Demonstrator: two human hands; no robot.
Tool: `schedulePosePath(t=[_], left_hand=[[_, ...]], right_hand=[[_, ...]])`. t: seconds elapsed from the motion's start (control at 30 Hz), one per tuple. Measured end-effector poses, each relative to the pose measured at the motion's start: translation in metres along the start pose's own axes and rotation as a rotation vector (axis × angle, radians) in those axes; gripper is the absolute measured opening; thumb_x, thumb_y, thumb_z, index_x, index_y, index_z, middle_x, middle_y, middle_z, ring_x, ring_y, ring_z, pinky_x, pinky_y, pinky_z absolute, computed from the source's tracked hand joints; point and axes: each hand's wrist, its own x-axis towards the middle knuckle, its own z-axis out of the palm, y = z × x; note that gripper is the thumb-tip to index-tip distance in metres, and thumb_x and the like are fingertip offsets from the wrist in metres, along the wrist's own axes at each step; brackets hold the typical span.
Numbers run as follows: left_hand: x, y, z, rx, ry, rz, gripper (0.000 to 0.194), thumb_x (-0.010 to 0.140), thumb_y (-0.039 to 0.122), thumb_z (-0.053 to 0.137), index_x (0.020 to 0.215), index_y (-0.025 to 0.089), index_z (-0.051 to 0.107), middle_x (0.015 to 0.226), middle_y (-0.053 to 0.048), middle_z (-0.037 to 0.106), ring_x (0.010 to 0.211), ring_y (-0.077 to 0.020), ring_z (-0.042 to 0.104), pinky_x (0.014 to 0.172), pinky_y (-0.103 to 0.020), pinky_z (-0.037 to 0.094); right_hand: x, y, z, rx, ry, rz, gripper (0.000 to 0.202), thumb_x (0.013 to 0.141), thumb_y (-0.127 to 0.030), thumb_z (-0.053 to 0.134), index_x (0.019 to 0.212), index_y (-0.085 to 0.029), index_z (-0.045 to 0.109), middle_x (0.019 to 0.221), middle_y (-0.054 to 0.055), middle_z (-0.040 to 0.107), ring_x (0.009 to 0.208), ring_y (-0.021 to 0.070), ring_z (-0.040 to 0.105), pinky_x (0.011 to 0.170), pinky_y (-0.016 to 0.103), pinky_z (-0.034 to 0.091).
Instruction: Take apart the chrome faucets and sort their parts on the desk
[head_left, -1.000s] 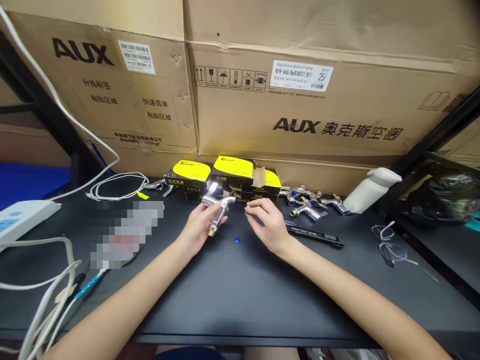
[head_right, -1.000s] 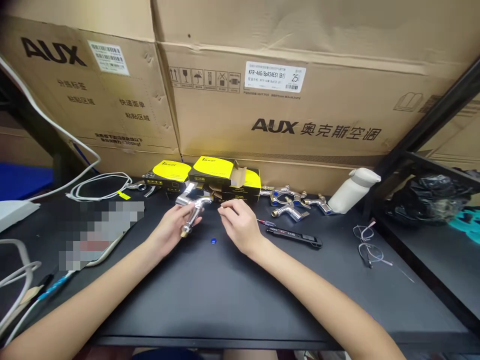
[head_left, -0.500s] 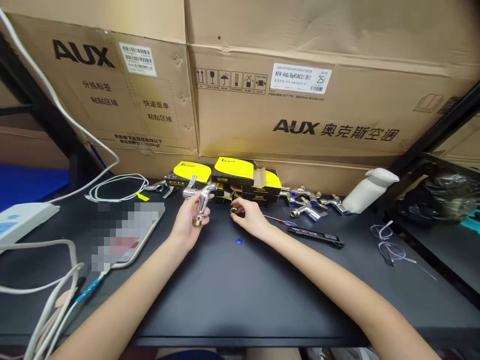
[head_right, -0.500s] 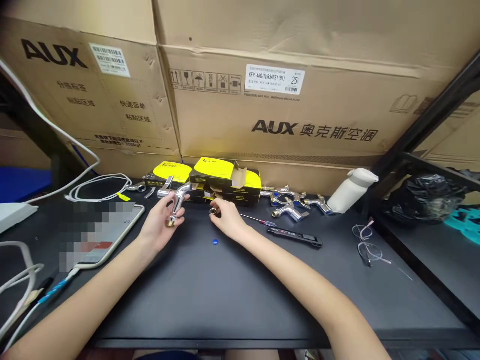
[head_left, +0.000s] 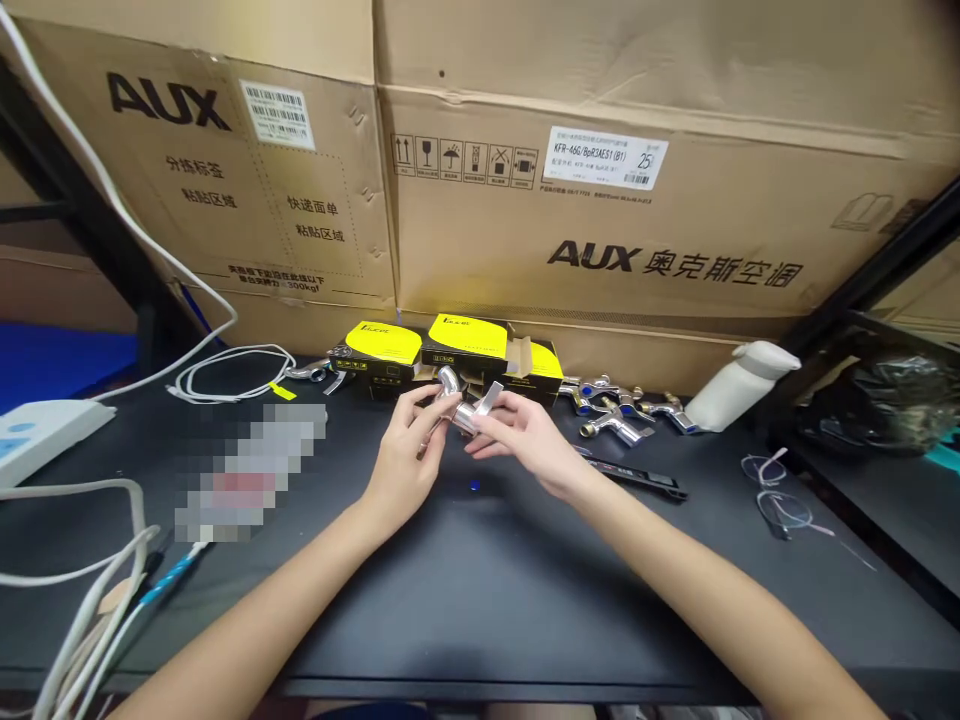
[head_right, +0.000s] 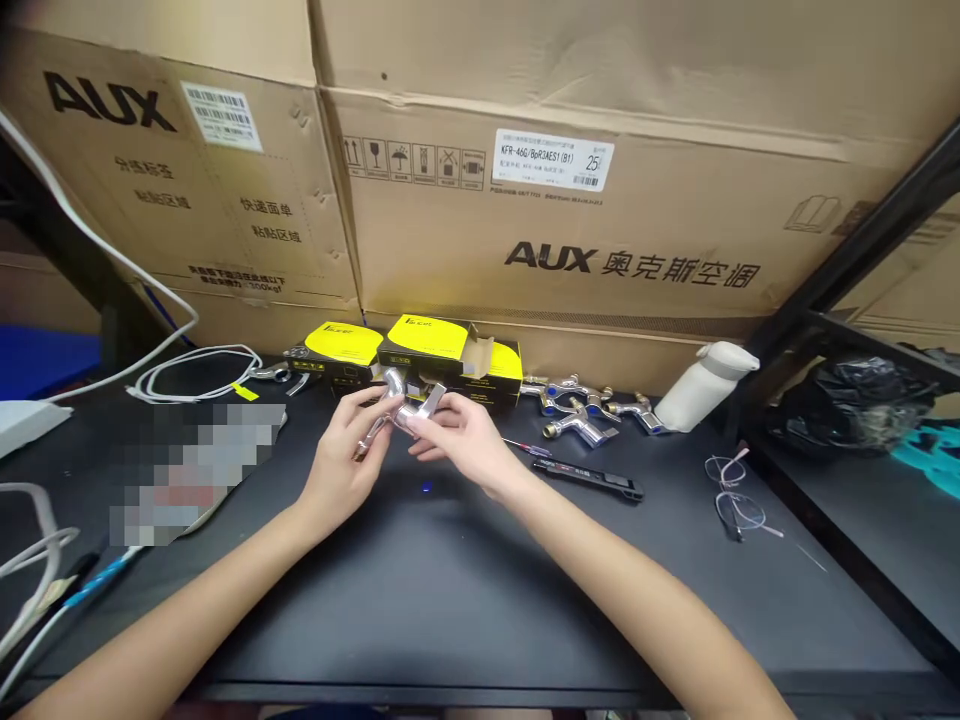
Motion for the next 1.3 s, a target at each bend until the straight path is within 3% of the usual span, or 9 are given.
schedulePosePath(t=[0.2, 0.3, 0.4, 0.67, 0.83, 0.93, 1.03, 1.13, 1.3], left_hand=[[0.003, -0.003, 0.0, -0.127, -0.135, -0.125, 0.04, 0.087, 0.027, 0.051, 0.127, 0.026, 0.058, 0.103, -0.006, 0.063, 0.08, -0.0169, 0.055, 0.073, -0.026, 0.044], [0.007, -0.006, -0.002, -0.329, -0.209, -0.273, 0.047, 0.083, 0.032, 0.059, 0.129, 0.024, 0.056, 0.093, -0.005, 0.064, 0.066, -0.0136, 0.051, 0.062, -0.024, 0.044], [0.009, -0.008, -0.002, -0.534, -0.262, -0.39, 0.053, 0.079, 0.031, 0.064, 0.13, 0.024, 0.054, 0.089, -0.003, 0.062, 0.057, -0.0087, 0.043, 0.052, -0.021, 0.04], [0.011, 0.0, -0.007, -0.842, -0.343, -0.575, 0.055, 0.077, 0.024, 0.067, 0.13, 0.029, 0.053, 0.08, 0.001, 0.057, 0.057, -0.0072, 0.047, 0.053, -0.021, 0.039], [0.008, 0.006, -0.004, -0.704, -0.266, -0.379, 0.043, 0.08, 0.028, 0.065, 0.122, 0.025, 0.056, 0.104, -0.005, 0.062, 0.085, -0.0155, 0.059, 0.077, -0.027, 0.047], [0.006, 0.005, -0.002, -0.587, -0.237, -0.27, 0.039, 0.082, 0.03, 0.063, 0.119, 0.023, 0.057, 0.105, -0.006, 0.062, 0.088, -0.0167, 0.058, 0.084, -0.028, 0.045], [0.004, 0.004, -0.003, -0.488, -0.263, -0.222, 0.038, 0.085, 0.031, 0.058, 0.122, 0.024, 0.055, 0.094, -0.004, 0.06, 0.076, -0.014, 0.055, 0.077, -0.027, 0.046], [0.002, 0.004, -0.002, -0.419, -0.3, -0.196, 0.036, 0.088, 0.032, 0.054, 0.123, 0.025, 0.053, 0.083, -0.002, 0.055, 0.069, -0.0128, 0.051, 0.069, -0.025, 0.045], [0.0, 0.0, 0.004, -0.558, -0.404, -0.365, 0.04, 0.09, 0.037, 0.05, 0.127, 0.026, 0.043, 0.086, -0.001, 0.052, 0.06, -0.0095, 0.048, 0.057, -0.024, 0.044]], right_hand=[[0.001, 0.021, -0.002, -0.416, 0.037, -0.363, 0.019, 0.085, -0.032, 0.06, 0.099, -0.019, 0.06, 0.095, 0.006, 0.064, 0.083, 0.0185, 0.065, 0.077, 0.034, 0.055], [0.002, 0.025, -0.007, -0.725, 0.034, -0.627, 0.014, 0.089, -0.023, 0.054, 0.101, -0.021, 0.061, 0.103, 0.008, 0.06, 0.097, 0.0191, 0.06, 0.088, 0.035, 0.05], [0.003, 0.023, -0.013, -0.86, -0.031, -0.737, 0.017, 0.091, -0.02, 0.05, 0.104, -0.023, 0.061, 0.11, 0.01, 0.056, 0.101, 0.0184, 0.058, 0.09, 0.034, 0.049], [-0.003, -0.002, -0.02, -0.828, -0.166, -0.715, 0.026, 0.09, -0.02, 0.052, 0.11, -0.029, 0.064, 0.134, 0.005, 0.05, 0.114, 0.0211, 0.054, 0.101, 0.042, 0.045], [-0.001, -0.007, -0.019, -0.365, -0.151, -0.278, 0.052, 0.078, -0.033, 0.069, 0.126, -0.025, 0.051, 0.127, 0.01, 0.056, 0.106, 0.0216, 0.06, 0.083, 0.037, 0.055], [0.0, -0.006, -0.019, -0.274, -0.11, -0.12, 0.045, 0.073, -0.038, 0.072, 0.111, -0.018, 0.058, 0.1, 0.008, 0.067, 0.084, 0.0184, 0.066, 0.076, 0.034, 0.056], [-0.001, -0.003, -0.02, -0.312, -0.153, -0.131, 0.04, 0.066, -0.035, 0.079, 0.096, -0.016, 0.061, 0.082, 0.003, 0.066, 0.073, 0.0159, 0.065, 0.074, 0.033, 0.054], [-0.003, 0.0, -0.021, -0.368, -0.156, -0.191, 0.041, 0.067, -0.035, 0.077, 0.098, -0.018, 0.057, 0.081, 0.001, 0.064, 0.071, 0.0151, 0.063, 0.072, 0.032, 0.053], [0.003, 0.013, -0.025, -0.908, -0.04, -0.641, 0.007, 0.084, -0.015, 0.055, 0.088, -0.019, 0.059, 0.086, 0.006, 0.061, 0.082, 0.0195, 0.057, 0.077, 0.037, 0.05]])
